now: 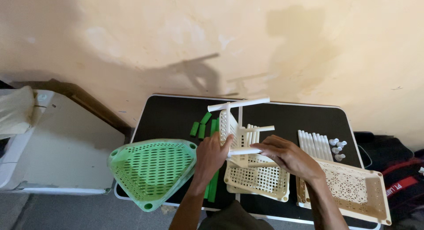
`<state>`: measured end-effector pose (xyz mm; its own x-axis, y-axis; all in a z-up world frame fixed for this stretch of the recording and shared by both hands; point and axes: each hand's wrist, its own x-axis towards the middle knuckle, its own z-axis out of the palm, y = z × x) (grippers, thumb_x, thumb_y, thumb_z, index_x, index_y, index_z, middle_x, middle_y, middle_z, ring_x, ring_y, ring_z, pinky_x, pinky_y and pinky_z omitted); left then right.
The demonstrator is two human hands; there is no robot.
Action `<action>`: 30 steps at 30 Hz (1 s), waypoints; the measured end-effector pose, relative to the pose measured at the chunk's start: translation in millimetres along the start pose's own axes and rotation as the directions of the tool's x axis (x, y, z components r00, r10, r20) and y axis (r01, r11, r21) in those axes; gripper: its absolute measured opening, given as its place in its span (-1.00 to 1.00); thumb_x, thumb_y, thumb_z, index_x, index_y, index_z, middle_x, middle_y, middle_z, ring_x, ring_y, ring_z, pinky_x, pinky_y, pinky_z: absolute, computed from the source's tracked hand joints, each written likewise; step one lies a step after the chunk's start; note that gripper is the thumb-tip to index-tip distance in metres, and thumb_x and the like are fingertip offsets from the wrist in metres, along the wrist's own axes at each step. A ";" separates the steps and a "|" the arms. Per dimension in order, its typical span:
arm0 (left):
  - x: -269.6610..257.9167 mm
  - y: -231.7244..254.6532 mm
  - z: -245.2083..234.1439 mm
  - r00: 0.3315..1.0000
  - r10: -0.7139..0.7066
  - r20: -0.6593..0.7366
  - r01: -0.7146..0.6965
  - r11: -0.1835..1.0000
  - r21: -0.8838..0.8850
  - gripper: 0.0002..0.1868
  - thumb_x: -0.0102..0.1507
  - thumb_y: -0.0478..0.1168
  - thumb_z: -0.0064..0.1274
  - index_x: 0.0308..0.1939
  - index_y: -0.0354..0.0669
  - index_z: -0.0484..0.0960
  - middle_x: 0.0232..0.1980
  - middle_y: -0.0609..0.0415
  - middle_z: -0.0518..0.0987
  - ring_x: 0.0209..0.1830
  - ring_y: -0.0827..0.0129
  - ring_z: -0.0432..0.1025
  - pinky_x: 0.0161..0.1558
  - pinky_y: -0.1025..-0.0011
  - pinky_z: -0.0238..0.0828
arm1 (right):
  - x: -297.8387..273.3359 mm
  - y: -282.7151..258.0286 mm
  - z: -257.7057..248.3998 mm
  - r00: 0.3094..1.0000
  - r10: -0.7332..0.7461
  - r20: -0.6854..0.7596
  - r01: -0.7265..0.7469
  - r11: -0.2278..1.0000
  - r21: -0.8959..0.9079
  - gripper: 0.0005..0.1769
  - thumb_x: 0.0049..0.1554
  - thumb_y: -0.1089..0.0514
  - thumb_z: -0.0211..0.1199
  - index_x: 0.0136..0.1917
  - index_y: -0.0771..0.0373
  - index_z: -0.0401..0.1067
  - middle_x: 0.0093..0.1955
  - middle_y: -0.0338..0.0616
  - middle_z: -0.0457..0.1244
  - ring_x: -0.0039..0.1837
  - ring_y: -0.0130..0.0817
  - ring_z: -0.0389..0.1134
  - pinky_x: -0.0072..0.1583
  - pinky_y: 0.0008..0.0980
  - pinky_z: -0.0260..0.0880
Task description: The person assembles a small plastic stool by inserting white cylindrical legs into a white basket base, then stacks a second basket on top to form a two-tier unit. The person then begins assembling a green triangular basket with green legs.
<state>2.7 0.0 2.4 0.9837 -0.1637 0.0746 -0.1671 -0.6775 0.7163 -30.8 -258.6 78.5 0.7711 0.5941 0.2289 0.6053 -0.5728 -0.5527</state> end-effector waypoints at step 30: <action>15.2 -67.9 18.1 0.977 -0.179 -0.114 0.052 0.721 -0.691 -0.48 0.34 -0.02 -0.12 0.18 -0.40 0.58 -0.15 -0.14 0.72 -0.24 0.29 0.60 -0.16 0.37 0.53 | -40.9 67.6 0.7 0.612 0.588 -0.528 -0.418 0.808 0.415 -0.43 0.42 -0.16 -0.13 0.22 0.28 0.54 -0.07 -0.08 0.40 -0.21 -0.43 0.27 -0.20 -0.37 0.33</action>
<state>27.7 30.5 -57.6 0.9988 0.0428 0.0237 -0.0237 -0.0019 0.9997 -21.5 -321.2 31.3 0.9324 -0.2716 0.2382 0.0847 -0.4766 -0.8750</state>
